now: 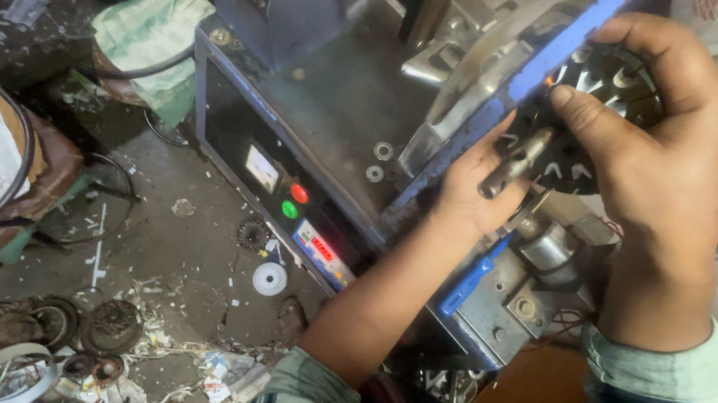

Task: The person winds copper wire onto a motor stator using a winding machine. They insert the stator into the machine, thread the wire, and operate the machine to wind the wire into the slots. The person repeatedly adjusts the stator and wire, and presses buttons on the machine's control panel.

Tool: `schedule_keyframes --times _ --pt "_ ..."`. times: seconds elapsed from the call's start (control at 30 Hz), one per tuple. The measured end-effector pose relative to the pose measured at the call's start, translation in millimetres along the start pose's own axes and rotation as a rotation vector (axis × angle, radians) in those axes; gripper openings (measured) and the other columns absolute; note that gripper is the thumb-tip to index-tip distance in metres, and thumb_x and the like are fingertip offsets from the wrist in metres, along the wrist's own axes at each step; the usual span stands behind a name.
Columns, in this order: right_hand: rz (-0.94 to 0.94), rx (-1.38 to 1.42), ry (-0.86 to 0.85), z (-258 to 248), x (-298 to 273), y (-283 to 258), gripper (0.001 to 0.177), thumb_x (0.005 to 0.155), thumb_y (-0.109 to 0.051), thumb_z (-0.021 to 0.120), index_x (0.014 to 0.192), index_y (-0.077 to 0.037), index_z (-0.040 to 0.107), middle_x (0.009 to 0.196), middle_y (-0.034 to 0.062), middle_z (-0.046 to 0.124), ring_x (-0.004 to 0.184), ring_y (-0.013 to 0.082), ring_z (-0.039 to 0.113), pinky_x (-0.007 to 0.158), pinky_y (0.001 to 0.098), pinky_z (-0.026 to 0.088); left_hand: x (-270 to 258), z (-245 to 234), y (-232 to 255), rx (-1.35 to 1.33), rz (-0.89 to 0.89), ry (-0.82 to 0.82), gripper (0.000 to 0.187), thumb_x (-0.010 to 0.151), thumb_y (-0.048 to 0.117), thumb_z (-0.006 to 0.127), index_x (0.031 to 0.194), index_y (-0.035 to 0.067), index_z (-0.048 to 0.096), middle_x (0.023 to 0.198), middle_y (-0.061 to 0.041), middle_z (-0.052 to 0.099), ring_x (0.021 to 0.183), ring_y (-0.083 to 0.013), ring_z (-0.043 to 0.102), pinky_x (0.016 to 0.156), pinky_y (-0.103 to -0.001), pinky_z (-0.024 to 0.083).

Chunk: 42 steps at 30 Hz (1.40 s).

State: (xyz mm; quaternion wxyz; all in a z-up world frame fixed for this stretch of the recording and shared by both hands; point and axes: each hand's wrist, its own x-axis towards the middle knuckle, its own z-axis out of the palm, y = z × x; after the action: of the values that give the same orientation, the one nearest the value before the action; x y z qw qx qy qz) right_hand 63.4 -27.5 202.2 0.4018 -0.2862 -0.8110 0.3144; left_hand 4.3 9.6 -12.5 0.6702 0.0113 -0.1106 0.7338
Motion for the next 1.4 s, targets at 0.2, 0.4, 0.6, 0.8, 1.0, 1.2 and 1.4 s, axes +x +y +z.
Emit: schedule_keyframes --times 0.2,0.4,0.6,0.8,1.0,1.2,1.4 --pt "0.003 0.001 -0.009 -1 -2 6 0.032 0.099 0.010 0.077 0.124 0.000 0.061 0.108 0.0021 0.068 0.099 0.0079 0.067 0.093 0.0213 0.056 10 -25 -8 -0.046 0.005 -0.053 0.037 0.108 0.027 0.066 0.137 0.004 0.063 0.132 -0.012 0.067 0.123 -0.0273 0.062 0.113 -0.043 0.044" --pt "-0.006 0.009 -0.002 -2 -4 10 0.034 0.097 0.011 0.077 0.125 0.000 0.060 0.110 0.0024 0.068 0.100 0.0081 0.067 0.093 0.0209 0.056 15 -32 -14 -0.072 0.071 -0.060 0.040 0.111 0.035 0.059 0.135 0.004 0.063 0.132 -0.014 0.067 0.124 -0.0298 0.062 0.114 -0.044 0.043" --pt "-0.019 -0.012 -0.012 -3 -3 12 0.034 0.098 0.011 0.078 0.125 0.001 0.060 0.110 0.0033 0.069 0.099 0.0086 0.068 0.093 0.0210 0.056 14 -26 -13 -0.074 0.117 -0.083 0.040 0.111 0.036 0.058 0.136 0.005 0.064 0.133 -0.012 0.068 0.124 -0.0285 0.062 0.114 -0.043 0.043" --pt "-0.042 -0.036 -0.017 -5 -2 12 0.034 0.097 0.012 0.078 0.125 0.001 0.060 0.111 0.0038 0.068 0.101 0.0090 0.067 0.093 0.0214 0.056 9 -15 -7 -0.015 0.074 -0.045 0.031 0.106 0.024 0.070 0.131 0.006 0.065 0.127 -0.010 0.068 0.118 -0.0259 0.063 0.111 -0.040 0.046" --pt "0.001 0.015 -0.007 -3 -2 10 0.032 0.099 0.010 0.078 0.125 0.001 0.061 0.111 0.0034 0.069 0.101 0.0088 0.068 0.094 0.0213 0.056 2 2 -1 -0.002 0.034 -0.051 0.032 0.102 0.022 0.072 0.130 0.007 0.065 0.123 -0.008 0.068 0.113 -0.0221 0.064 0.105 -0.038 0.049" --pt "-0.013 0.004 -0.006 -2 -2 8 0.032 0.099 0.009 0.078 0.124 0.001 0.061 0.111 0.0028 0.068 0.102 0.0087 0.068 0.095 0.0214 0.057 0 11 1 0.026 0.007 -0.059 0.033 0.104 0.019 0.072 0.133 0.007 0.064 0.126 -0.007 0.067 0.115 -0.0208 0.063 0.108 -0.038 0.048" --pt "-0.024 -0.046 0.003 -3 -2 8 0.033 0.099 0.008 0.079 0.126 0.001 0.062 0.109 0.0018 0.066 0.100 0.0081 0.065 0.093 0.0210 0.055 -4 15 4 0.045 -0.001 -0.090 0.035 0.101 0.017 0.074 0.134 0.008 0.064 0.126 -0.006 0.067 0.117 -0.0209 0.062 0.108 -0.039 0.047"
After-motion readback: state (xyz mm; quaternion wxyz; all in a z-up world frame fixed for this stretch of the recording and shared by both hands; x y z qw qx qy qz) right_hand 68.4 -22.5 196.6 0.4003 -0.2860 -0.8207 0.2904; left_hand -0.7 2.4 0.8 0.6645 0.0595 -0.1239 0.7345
